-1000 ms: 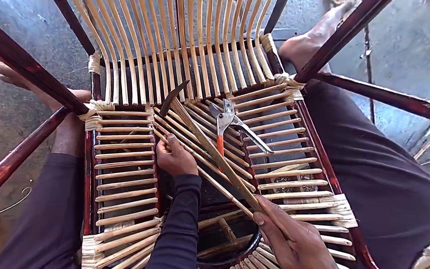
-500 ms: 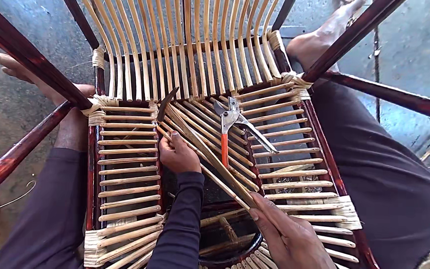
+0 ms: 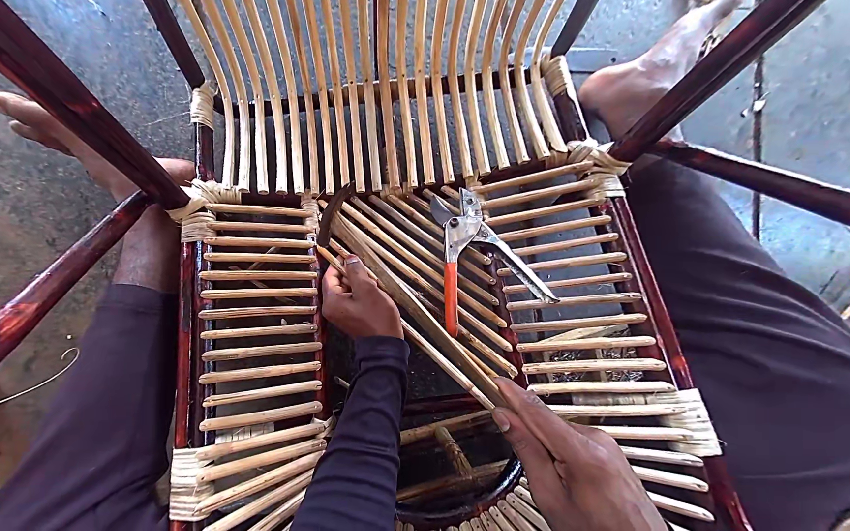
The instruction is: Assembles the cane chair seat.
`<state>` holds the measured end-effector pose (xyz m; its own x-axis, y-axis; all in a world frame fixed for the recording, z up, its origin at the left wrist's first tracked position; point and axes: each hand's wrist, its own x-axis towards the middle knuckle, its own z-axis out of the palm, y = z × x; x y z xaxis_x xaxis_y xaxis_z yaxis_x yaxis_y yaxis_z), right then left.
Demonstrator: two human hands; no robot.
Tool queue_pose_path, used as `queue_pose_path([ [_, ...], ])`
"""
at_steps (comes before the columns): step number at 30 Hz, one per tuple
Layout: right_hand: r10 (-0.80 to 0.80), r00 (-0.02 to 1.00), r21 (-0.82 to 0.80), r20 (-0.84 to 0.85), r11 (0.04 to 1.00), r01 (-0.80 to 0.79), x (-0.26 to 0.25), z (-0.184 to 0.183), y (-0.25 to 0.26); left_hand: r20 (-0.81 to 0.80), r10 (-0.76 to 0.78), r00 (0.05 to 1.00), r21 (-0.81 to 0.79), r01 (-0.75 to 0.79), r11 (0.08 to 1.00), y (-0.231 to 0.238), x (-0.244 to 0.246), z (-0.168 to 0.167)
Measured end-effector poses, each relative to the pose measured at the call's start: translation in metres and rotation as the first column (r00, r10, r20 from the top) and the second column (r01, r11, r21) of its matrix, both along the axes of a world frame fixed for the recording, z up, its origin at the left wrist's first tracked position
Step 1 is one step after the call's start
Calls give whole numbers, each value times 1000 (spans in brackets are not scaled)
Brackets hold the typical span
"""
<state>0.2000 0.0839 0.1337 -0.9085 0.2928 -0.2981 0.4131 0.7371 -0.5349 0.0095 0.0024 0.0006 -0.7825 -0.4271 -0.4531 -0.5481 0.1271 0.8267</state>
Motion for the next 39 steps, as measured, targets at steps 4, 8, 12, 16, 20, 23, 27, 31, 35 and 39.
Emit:
queue_pose_path([
  [4, -83, 996, -71, -34, 994, 80, -8, 11, 2, 6, 9, 1000, 36, -9, 999, 0, 0, -2],
  [8, -80, 996, -53, -32, 995, 79, -7, 2, 4, 20, 9, 1000, 17, -10, 1000, -1, 0, -2],
  [12, -79, 997, -69, 3, 994, 79, -5, -3, 18, 34, 8, 999, 57, -10, 998, 1, -3, -3],
  [16, -160, 987, -217, 0, 964, 156, -10, 12, 12, 72, -30, 997, 62, 25, 998, -6, 2, 2],
  [20, -58, 997, -149, 42, 987, 63, -11, 10, 11, 106, -155, 982, 76, 148, 986, -11, 23, 20],
  [23, -31, 998, -108, 59, 993, 38, -12, 12, 9, 81, -179, 981, 42, 176, 984, -9, 29, 19],
  [27, -151, 983, -94, -102, 985, 142, -14, 19, 0, 51, -147, 988, 70, 143, 987, -6, 31, 17],
  [31, -70, 997, -58, 26, 996, 72, -11, 11, 1, 42, -124, 991, 83, 120, 989, -5, 30, 14],
  [35, -235, 965, -107, -113, 969, 223, -10, 19, -4, 44, -82, 996, 108, 77, 991, -3, 33, 11],
  [39, -120, 993, -79, -7, 990, 119, -1, 5, -18, 20, -100, 995, 80, 98, 992, -5, 29, 11],
])
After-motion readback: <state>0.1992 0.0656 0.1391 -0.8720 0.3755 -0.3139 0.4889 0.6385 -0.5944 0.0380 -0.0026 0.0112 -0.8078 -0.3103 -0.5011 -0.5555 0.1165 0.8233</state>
